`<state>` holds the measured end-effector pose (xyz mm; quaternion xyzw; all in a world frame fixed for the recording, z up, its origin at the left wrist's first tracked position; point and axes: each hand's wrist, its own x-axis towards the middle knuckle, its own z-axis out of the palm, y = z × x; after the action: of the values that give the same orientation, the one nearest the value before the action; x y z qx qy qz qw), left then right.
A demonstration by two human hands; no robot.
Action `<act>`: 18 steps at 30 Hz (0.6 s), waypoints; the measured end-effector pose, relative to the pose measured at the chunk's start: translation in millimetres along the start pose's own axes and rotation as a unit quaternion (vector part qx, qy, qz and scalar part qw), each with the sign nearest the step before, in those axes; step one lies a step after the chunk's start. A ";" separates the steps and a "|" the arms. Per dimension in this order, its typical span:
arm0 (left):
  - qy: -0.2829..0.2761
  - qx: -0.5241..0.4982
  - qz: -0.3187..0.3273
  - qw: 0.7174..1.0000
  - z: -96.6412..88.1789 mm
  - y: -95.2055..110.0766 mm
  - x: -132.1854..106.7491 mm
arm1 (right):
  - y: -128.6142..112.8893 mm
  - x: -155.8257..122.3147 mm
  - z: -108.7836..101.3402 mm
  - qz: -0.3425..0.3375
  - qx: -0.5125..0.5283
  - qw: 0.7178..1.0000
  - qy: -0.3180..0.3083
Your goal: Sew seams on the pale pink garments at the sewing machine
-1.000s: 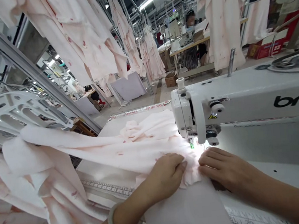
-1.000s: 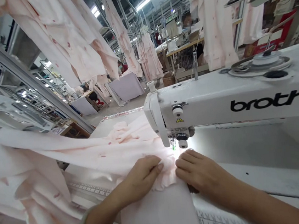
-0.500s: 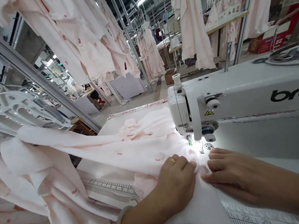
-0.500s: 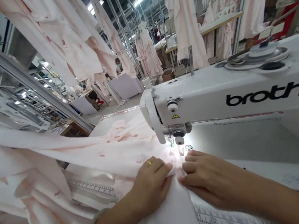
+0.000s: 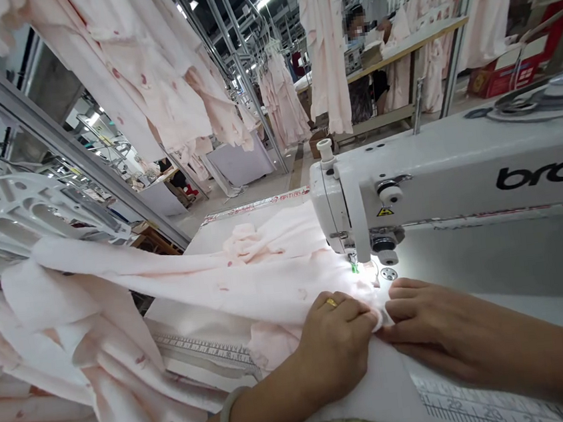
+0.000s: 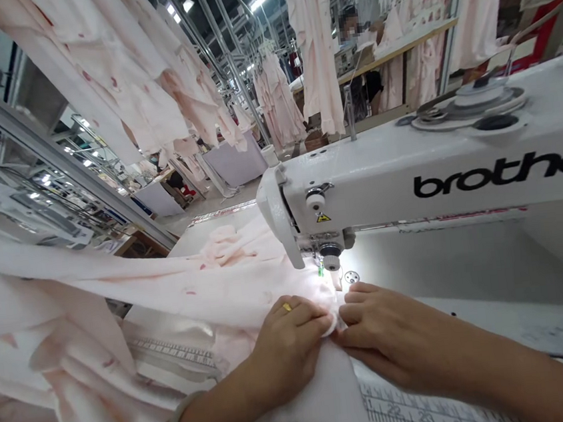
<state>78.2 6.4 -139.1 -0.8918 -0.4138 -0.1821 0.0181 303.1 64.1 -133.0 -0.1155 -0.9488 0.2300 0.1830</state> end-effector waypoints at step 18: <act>-0.076 0.065 0.040 0.994 8.8 -31.6 13.4 | 42.6 -7.1 14.9 0.010 -0.208 0.970 0.123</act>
<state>65.3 38.5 -146.5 -0.9160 -0.3886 -0.0856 0.0520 309.3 93.1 -167.8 -0.1875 -0.9449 0.0130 0.2681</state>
